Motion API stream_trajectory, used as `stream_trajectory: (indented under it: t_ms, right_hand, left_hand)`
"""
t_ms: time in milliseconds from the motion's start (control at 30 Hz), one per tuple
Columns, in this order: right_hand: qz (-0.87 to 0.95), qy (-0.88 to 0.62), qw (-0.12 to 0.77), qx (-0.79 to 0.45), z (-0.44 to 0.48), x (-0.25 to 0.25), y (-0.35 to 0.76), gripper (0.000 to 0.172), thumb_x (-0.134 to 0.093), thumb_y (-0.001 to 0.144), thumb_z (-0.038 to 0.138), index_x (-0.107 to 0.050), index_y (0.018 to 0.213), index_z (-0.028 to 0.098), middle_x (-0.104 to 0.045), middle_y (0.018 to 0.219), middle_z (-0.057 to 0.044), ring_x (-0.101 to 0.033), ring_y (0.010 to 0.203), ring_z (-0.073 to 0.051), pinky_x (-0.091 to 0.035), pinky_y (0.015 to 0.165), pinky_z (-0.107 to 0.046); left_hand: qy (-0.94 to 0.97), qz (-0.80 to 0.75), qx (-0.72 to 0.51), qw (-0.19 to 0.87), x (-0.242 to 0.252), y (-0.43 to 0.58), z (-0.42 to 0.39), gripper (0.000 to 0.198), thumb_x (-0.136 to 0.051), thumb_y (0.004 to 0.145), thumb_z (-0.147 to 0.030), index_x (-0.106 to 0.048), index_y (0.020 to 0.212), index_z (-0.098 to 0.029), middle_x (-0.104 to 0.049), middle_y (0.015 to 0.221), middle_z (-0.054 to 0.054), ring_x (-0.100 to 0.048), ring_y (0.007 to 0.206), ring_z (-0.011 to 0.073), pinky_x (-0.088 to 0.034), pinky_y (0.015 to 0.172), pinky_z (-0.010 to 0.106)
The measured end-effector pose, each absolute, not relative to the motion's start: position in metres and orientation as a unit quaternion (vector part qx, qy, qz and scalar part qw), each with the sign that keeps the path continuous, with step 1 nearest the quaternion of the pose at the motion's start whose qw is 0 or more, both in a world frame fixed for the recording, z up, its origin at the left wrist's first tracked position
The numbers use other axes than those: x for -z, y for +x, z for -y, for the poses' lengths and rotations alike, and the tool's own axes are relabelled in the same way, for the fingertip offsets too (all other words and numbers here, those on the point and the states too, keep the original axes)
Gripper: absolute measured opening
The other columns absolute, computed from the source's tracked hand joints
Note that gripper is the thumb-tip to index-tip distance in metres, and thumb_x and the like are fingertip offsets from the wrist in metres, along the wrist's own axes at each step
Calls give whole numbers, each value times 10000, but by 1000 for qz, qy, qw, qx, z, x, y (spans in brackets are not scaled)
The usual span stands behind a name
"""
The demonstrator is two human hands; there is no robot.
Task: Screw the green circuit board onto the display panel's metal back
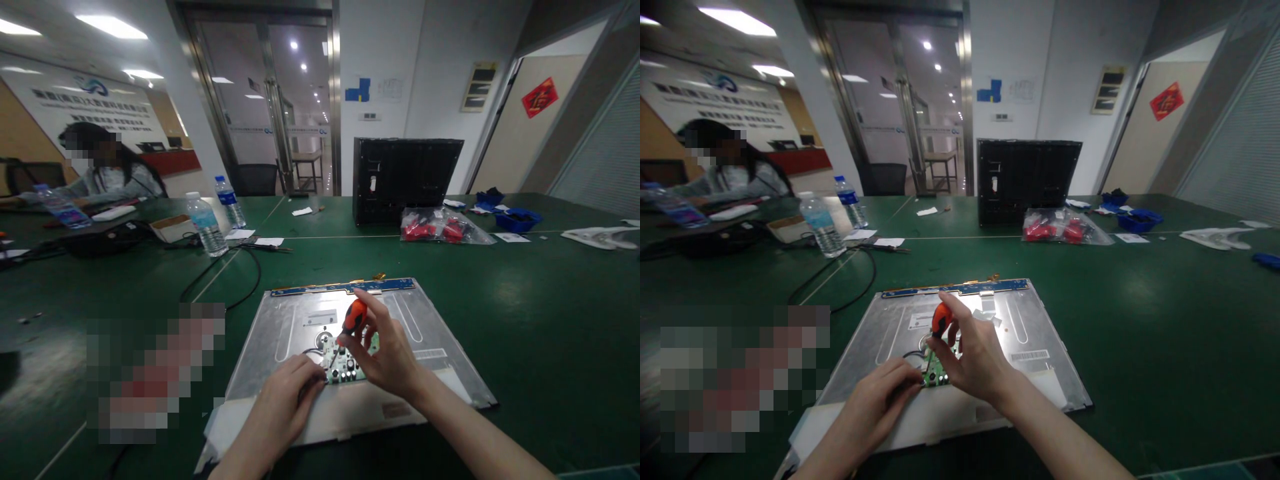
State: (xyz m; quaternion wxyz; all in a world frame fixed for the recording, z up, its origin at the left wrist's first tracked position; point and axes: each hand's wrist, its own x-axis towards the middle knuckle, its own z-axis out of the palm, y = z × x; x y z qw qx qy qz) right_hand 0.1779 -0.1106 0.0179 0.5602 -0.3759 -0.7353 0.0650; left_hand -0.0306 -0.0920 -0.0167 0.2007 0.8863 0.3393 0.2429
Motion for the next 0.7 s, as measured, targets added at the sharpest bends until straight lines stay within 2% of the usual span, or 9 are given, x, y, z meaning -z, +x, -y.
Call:
stream_trajectory:
  t_ms: [333,700]
  right_hand:
    - [685,-423,589,-69,108,-23,184,659,-572,870,196,-244,1435,285,-597,781,30,-556,526,-94,-458,429,-196]
    - [627,-468,602,-163,103,-25,189,613,-587,851,224,-290,1386,258,-606,788,33,-601,543,-103,-446,403,-179]
  left_hand:
    - [884,-340,-248,202,15,-29,91,164,-464,874,-125,-611,863,-197,-643,830,41,-616,766,185,-476,663,283]
    - [885,-334,-253,204,15,-31,92,162,-478,872,-124,-621,872,-200,-646,840,43,-621,775,185,-488,666,281]
